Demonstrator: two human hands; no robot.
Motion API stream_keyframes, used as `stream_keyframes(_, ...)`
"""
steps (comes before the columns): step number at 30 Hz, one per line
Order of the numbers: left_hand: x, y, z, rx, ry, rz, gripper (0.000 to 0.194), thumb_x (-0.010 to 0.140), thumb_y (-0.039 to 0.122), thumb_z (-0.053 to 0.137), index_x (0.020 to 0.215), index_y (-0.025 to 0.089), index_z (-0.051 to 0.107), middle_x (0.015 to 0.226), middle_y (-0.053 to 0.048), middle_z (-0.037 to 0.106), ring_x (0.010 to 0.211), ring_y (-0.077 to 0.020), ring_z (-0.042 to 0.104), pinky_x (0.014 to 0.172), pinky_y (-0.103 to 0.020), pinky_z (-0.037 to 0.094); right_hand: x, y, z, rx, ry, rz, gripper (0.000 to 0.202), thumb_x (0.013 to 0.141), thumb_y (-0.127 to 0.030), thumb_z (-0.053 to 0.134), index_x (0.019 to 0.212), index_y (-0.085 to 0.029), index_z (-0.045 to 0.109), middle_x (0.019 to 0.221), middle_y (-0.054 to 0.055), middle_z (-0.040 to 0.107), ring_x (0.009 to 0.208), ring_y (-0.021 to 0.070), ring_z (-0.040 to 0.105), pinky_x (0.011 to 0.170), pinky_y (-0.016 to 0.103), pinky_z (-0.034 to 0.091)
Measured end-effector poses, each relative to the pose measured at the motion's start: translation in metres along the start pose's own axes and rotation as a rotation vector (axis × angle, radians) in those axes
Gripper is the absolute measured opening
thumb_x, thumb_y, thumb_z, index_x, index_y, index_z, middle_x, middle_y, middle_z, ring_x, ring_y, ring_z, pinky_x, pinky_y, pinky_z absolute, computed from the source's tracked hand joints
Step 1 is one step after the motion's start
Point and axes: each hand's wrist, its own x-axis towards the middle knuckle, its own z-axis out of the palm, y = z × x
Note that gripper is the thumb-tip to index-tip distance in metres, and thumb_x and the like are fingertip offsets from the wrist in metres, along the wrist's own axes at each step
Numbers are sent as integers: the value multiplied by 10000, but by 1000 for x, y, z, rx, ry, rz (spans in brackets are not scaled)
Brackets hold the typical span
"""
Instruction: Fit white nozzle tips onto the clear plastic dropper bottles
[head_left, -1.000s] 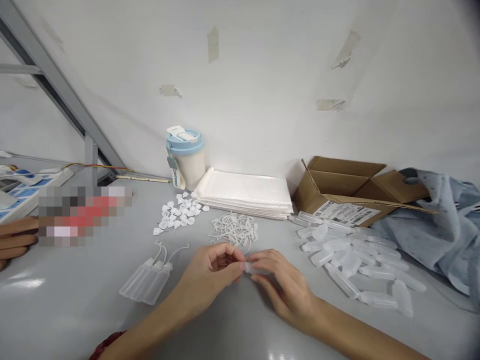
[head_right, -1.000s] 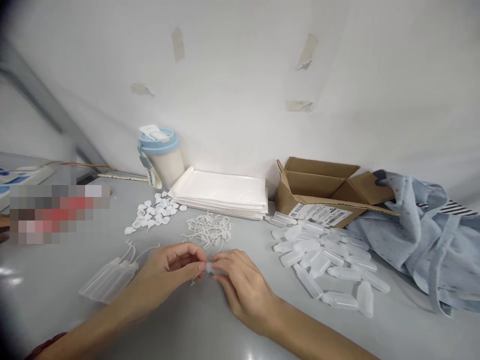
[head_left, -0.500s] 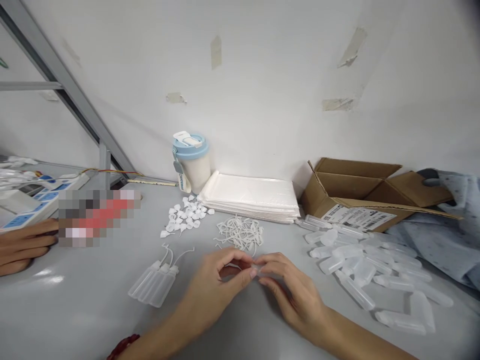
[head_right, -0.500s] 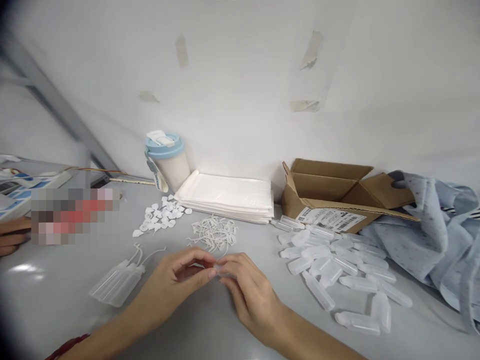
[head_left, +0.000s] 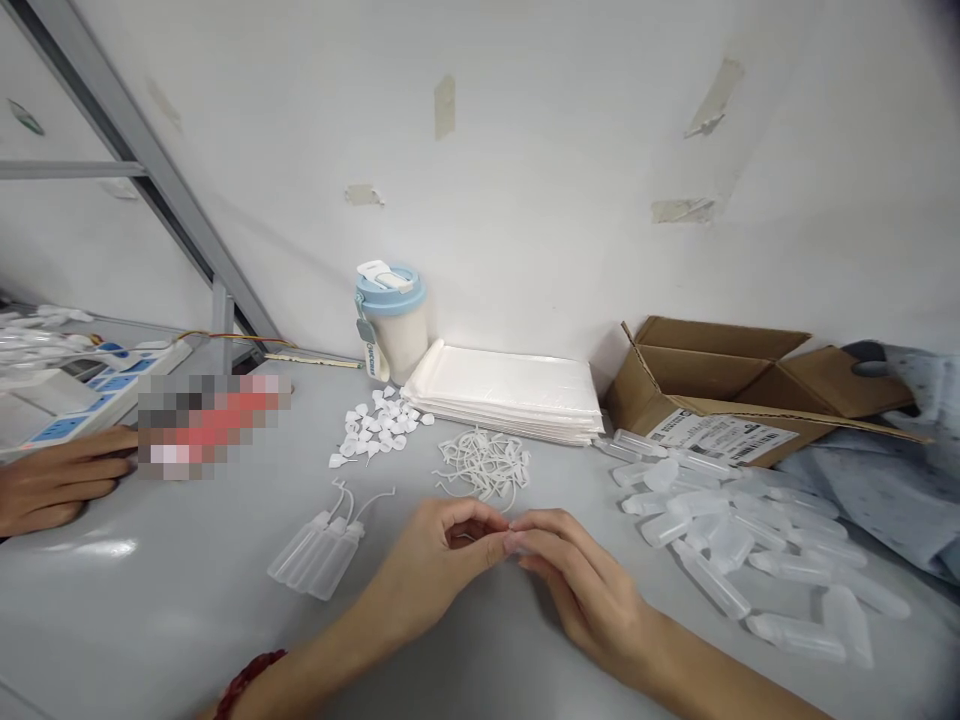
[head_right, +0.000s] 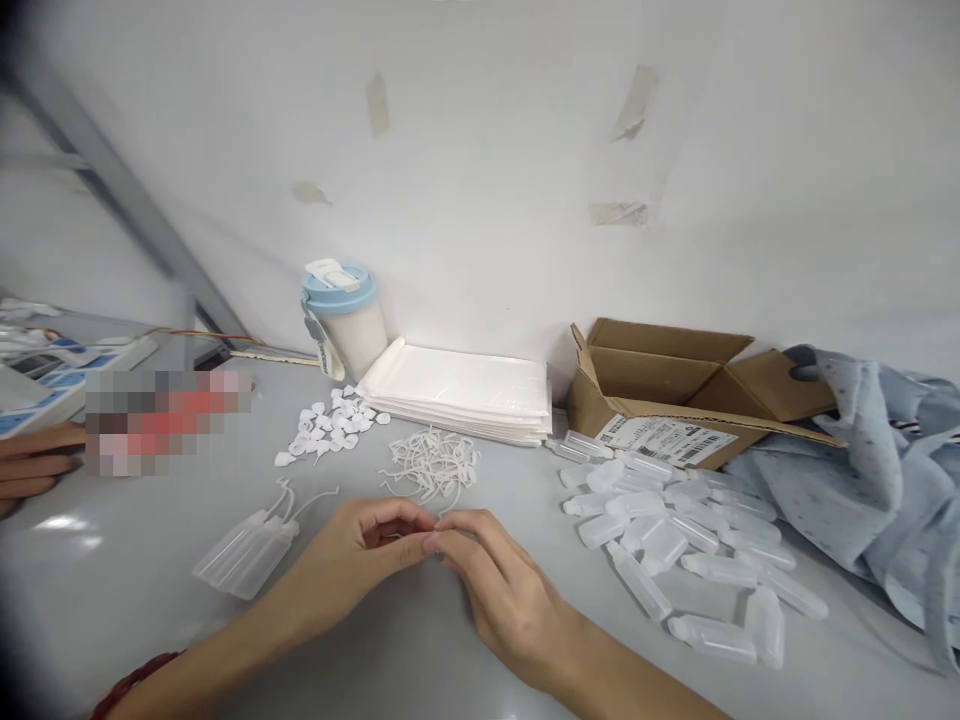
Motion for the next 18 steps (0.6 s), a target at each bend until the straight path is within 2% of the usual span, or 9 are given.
stream_keyframes(7, 1, -5, 4, 18, -18, 0, 200, 808, 351, 627, 773, 165, 690, 682, 7, 617, 675, -146, 545, 636, -247, 403, -3, 0, -1, -17, -33, -17, 487, 874, 55, 365, 1303, -155, 459, 1102, 155, 579, 1035, 195, 609, 821, 286, 566)
stream_keyframes(13, 2, -3, 4, 53, -26, -14, 260, 813, 412, 619, 799, 161, 686, 700, -6, 626, 674, -153, 547, 639, -255, 409, -2, -1, 0, 22, -18, 18, 454, 879, 39, 403, 1277, -172, 465, 1069, 131, 569, 983, 178, 617, 793, 259, 566)
stream_keyframes(18, 1, -4, 6, 79, -11, -2, 215, 810, 353, 601, 818, 154, 684, 767, -28, 667, 739, -176, 593, 678, -272, 446, 0, 0, 2, 45, -38, 65, 371, 912, -15, 404, 1229, -191, 483, 1054, 119, 579, 962, 176, 625, 794, 272, 569)
